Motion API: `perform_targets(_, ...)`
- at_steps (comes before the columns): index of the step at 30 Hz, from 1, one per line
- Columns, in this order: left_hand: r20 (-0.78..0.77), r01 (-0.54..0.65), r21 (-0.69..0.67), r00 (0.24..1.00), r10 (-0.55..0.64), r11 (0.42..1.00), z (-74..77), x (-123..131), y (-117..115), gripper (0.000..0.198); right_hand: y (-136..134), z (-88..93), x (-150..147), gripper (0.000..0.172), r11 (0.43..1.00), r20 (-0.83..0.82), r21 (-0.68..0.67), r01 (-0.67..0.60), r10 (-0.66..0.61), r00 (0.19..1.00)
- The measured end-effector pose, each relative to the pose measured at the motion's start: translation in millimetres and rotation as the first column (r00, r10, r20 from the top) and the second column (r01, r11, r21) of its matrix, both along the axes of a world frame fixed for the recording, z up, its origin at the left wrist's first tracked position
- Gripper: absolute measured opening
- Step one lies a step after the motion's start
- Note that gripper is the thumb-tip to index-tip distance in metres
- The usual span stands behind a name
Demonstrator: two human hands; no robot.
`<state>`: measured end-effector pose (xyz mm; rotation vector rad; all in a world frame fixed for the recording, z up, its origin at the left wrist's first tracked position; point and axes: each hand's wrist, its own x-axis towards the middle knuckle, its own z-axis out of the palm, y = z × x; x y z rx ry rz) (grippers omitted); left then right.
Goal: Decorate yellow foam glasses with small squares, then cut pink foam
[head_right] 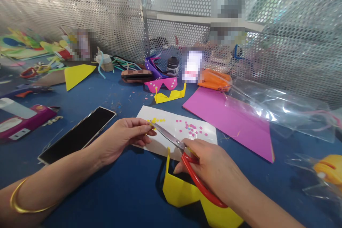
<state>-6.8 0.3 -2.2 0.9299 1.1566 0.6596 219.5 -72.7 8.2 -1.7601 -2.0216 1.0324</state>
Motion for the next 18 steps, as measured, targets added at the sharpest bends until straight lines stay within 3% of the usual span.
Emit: perform_targets(18,-0.045,0.009,-0.012,0.999,-0.010,1.000,-3.6,0.9,0.8,0.011,2.2,-5.3,4.0,0.010,0.999,0.020,0.013,-0.039,0.039,0.999)
